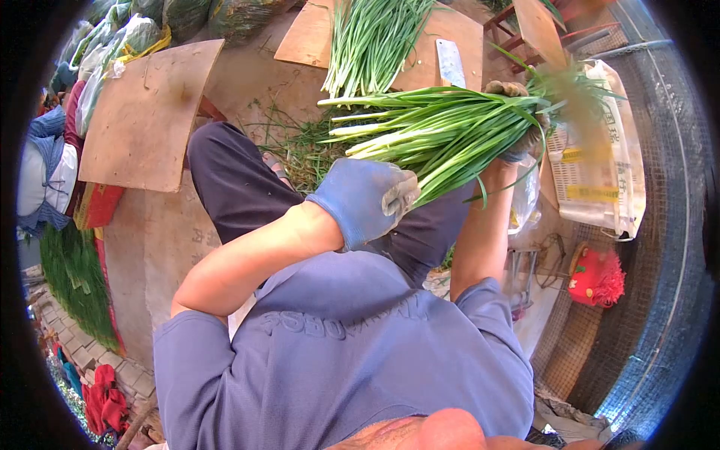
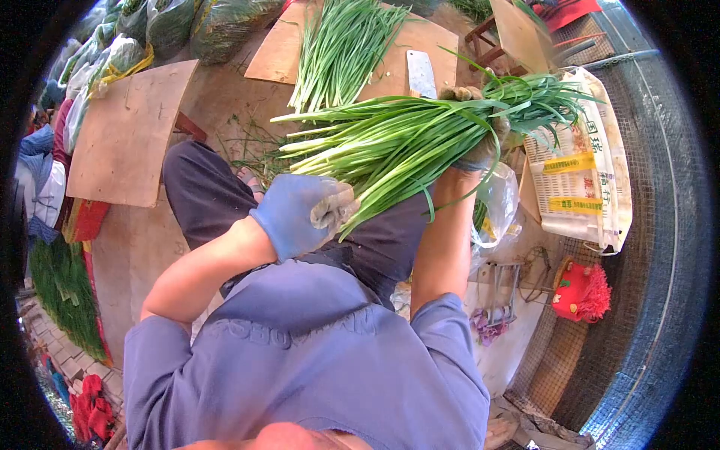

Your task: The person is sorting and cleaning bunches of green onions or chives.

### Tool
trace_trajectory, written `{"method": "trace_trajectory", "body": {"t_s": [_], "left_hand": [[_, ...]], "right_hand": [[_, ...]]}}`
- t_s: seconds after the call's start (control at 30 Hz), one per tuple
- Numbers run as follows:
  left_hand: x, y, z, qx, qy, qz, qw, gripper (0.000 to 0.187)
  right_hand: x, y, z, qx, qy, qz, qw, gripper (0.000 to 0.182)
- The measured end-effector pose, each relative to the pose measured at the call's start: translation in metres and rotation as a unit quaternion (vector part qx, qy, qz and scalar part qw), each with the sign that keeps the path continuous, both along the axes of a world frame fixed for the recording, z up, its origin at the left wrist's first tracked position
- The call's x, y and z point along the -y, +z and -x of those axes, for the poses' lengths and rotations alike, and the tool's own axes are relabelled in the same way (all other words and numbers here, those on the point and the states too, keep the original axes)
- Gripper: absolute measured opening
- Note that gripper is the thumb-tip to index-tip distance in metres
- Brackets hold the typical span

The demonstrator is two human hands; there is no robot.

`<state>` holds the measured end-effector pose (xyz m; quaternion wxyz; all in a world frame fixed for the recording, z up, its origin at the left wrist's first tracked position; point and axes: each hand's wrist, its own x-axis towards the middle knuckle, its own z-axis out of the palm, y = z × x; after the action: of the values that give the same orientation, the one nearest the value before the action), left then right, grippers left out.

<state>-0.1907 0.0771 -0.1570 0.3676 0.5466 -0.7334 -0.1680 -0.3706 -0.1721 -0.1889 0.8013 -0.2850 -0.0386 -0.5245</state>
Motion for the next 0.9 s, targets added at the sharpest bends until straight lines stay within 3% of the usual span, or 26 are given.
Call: {"method": "trace_trajectory", "body": {"t_s": [0.1, 0.17, 0.23, 0.3, 0.4, 0.43, 0.53, 0.57, 0.63, 0.67, 0.7, 0.8, 0.83, 0.87, 0.9], "left_hand": [[0.001, 0.003, -0.001, 0.052, 0.025, -0.021, 0.998, 0.022], [0.001, 0.011, -0.006, -0.159, -0.01, -0.178, 0.971, 0.02], [0.001, 0.013, -0.01, -0.366, -0.039, -0.299, 0.88, 0.02], [0.002, 0.012, -0.015, -0.558, -0.061, -0.377, 0.737, 0.021], [0.0, 0.008, -0.017, -0.598, -0.111, -0.391, 0.691, 0.023], [0.002, 0.01, -0.019, -0.544, -0.113, -0.399, 0.729, 0.025], [0.006, 0.014, -0.017, -0.458, -0.106, -0.42, 0.776, 0.029], [0.01, 0.006, -0.015, -0.385, -0.103, -0.404, 0.823, 0.029], [0.014, 0.007, -0.009, -0.219, -0.075, -0.296, 0.927, 0.026], [0.015, 0.008, -0.007, -0.13, -0.059, -0.236, 0.961, 0.024], [0.017, -0.013, -0.002, -0.057, -0.019, -0.111, 0.992, 0.02], [0.014, -0.017, 0.002, -0.007, 0.003, -0.117, 0.993, 0.017], [0.012, -0.006, -0.001, -0.061, -0.027, -0.117, 0.991, 0.019], [0.011, 0.003, -0.003, -0.215, -0.017, -0.219, 0.951, 0.019], [0.012, 0.011, -0.004, -0.363, -0.006, -0.314, 0.878, 0.02]], "right_hand": [[-0.002, -0.004, 0.001, -0.021, -0.022, -0.005, 1.0, 0.056], [-0.009, -0.002, 0.001, -0.053, -0.046, 0.011, 0.997, 0.056], [-0.006, -0.006, 0.005, -0.079, -0.069, 0.02, 0.994, 0.058], [-0.003, -0.009, 0.009, -0.077, -0.065, 0.017, 0.995, 0.059], [-0.006, -0.008, 0.009, -0.031, -0.016, -0.006, 0.999, 0.057], [-0.005, -0.006, 0.008, -0.037, -0.033, -0.007, 0.999, 0.055], [-0.01, -0.004, 0.007, -0.036, -0.035, -0.017, 0.999, 0.046], [-0.01, -0.005, 0.006, 0.007, -0.014, -0.036, 0.999, 0.043], [-0.013, -0.005, 0.0, 0.092, 0.03, -0.073, 0.993, 0.038], [-0.015, -0.002, -0.001, 0.082, 0.028, -0.075, 0.993, 0.034], [-0.018, 0.002, -0.001, 0.072, 0.026, -0.077, 0.994, 0.03], [-0.02, 0.003, -0.001, 0.06, 0.015, -0.076, 0.995, 0.031], [-0.02, 0.001, 0.0, 0.051, 0.006, -0.063, 0.997, 0.035], [-0.019, -0.002, 0.002, 0.041, -0.002, -0.051, 0.998, 0.039], [-0.016, -0.007, 0.008, 0.051, 0.014, -0.062, 0.997, 0.04]]}}
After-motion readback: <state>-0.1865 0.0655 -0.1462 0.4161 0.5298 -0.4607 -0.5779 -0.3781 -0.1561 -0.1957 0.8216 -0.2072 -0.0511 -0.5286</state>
